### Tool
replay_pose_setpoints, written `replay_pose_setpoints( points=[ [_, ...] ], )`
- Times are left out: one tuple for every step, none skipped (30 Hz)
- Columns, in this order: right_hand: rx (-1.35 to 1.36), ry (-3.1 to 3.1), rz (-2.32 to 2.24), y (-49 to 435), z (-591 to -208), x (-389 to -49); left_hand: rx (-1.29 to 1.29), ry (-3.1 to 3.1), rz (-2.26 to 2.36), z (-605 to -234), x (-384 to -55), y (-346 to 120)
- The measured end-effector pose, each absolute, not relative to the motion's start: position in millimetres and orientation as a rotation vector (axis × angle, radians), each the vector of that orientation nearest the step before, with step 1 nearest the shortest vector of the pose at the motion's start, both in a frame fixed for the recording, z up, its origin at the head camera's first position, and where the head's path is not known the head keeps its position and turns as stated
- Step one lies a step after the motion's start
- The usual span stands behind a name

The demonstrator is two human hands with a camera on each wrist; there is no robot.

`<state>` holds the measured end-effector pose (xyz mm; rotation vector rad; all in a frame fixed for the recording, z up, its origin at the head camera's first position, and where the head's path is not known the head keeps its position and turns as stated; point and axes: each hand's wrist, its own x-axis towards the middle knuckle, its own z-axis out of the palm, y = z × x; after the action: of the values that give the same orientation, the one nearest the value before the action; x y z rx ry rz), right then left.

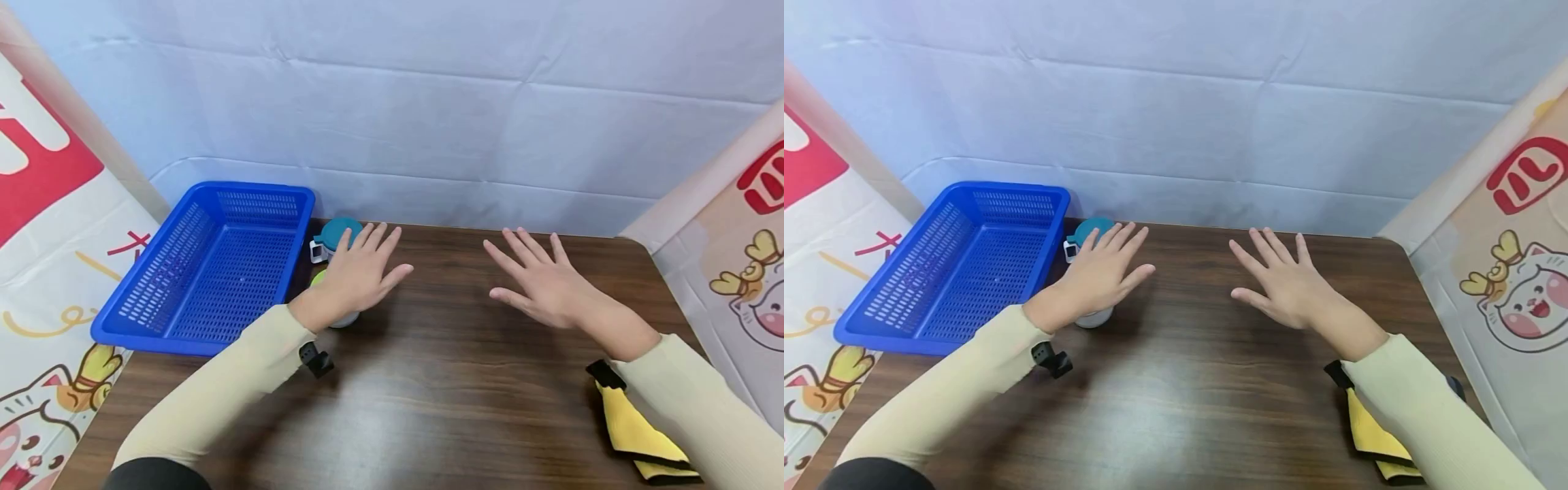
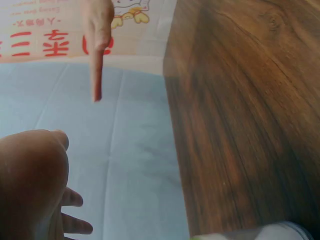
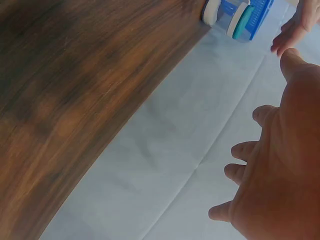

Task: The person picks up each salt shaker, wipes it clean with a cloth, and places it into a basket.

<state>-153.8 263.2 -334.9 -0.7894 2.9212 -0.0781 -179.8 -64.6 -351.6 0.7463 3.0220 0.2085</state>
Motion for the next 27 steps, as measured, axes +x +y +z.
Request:
replay_pose_setpoints(
  points=[
    [-0.786, 2.928, -0.080, 265.6, -335.4, -151.5, 0.746, 3.030, 0.228, -351.6, -177.5, -68.8],
    [-0.786, 2.934, -0.084, 268.0, -335.7, -149.1, 0.744, 3.038, 0.245, -351.6, -175.2, -72.9],
    [-0.786, 2.940, -0.087, 270.6, -336.0, -146.8, 0.740, 3.046, 0.269, -351.7, -173.1, -76.9],
    [-0.784, 2.945, -0.094, 273.1, -336.5, -144.6, 0.734, 3.052, 0.293, -352.0, -170.7, -80.7],
    [-0.779, 2.946, -0.100, 275.3, -336.3, -142.3, 0.731, 3.060, 0.317, -352.4, -168.5, -84.2],
    [-0.774, 2.947, -0.107, 277.7, -336.6, -140.3, 0.726, 3.071, 0.337, -353.6, -166.5, -87.6],
    [-0.769, 2.946, -0.112, 279.9, -337.1, -138.2, 0.717, 3.077, 0.358, -354.6, -164.4, -90.7],
    [-0.763, 2.944, -0.118, 282.3, -337.8, -136.1, 0.710, 3.084, 0.383, -355.5, -162.2, -93.6],
    [-0.752, 2.943, -0.119, 284.5, -338.7, -134.1, 0.703, 3.092, 0.406, -356.7, -160.0, -96.5],
    [-0.739, 2.940, -0.120, 286.5, -339.5, -131.9, 0.696, 3.099, 0.432, -358.0, -157.7, -99.2],
    [-0.727, 2.939, -0.124, 288.5, -340.3, -129.6, 0.691, 3.106, 0.462, -359.4, -155.6, -101.8],
    [-0.718, 2.940, -0.123, 290.6, -341.4, -127.2, 0.683, 3.110, 0.502, -360.6, -153.2, -104.2],
    [-0.711, 2.942, -0.127, 292.8, -342.9, -125.0, 0.674, 3.111, 0.548, -361.6, -150.7, -106.4],
    [-0.702, 2.943, -0.137, 295.1, -344.2, -122.6, 0.669, 3.113, 0.596, -363.1, -148.3, -108.5],
    [-0.693, 2.943, -0.150, 297.3, -345.3, -120.2, 0.664, 3.114, 0.644, -365.0, -146.1, -110.4],
    [-0.686, 2.943, -0.167, 299.6, -346.5, -117.9, 0.659, 3.116, 0.697, -367.2, -144.0, -112.1],
    [-0.679, 2.944, -0.183, 301.9, -348.0, -115.6, 0.652, 3.115, 0.750, -369.1, -141.8, -113.6],
    [-0.673, 2.945, -0.196, 304.3, -349.5, -113.5, 0.644, 3.115, 0.799, -371.0, -139.7, -114.9],
    [-0.668, 2.948, -0.213, 306.5, -350.9, -111.6, 0.638, 3.119, 0.843, -373.5, -138.1, -116.3],
    [-0.661, 2.951, -0.223, 308.7, -352.2, -109.9, 0.628, 3.121, 0.886, -375.5, -136.3, -117.6],
    [-0.654, 2.956, -0.227, 310.9, -353.7, -108.4, 0.617, 3.126, 0.928, -377.4, -134.7, -118.8],
    [-0.647, 2.958, -0.229, 313.0, -355.1, -107.2, 0.610, 3.132, 0.966, -379.6, -133.1, -120.0],
    [-0.641, 2.962, -0.230, 315.2, -356.5, -106.1, 0.599, 3.135, 1.000, -381.2, -131.3, -121.1],
    [-0.635, 2.967, -0.231, 317.2, -357.7, -105.1, 0.588, 3.137, 1.031, -383.3, -129.8, -121.9],
    [-0.630, 2.971, -0.234, 319.4, -358.7, -104.0, 0.574, 3.135, 1.061, -385.5, -128.4, -122.6],
    [-0.622, 2.971, -0.241, 321.6, -359.6, -103.0, 0.557, 3.129, 1.092, -387.4, -126.6, -123.1],
    [-0.613, 2.968, -0.249, 323.7, -360.5, -101.9, 0.545, 3.126, 1.118, -389.7, -125.4, -123.3]
  ],
)
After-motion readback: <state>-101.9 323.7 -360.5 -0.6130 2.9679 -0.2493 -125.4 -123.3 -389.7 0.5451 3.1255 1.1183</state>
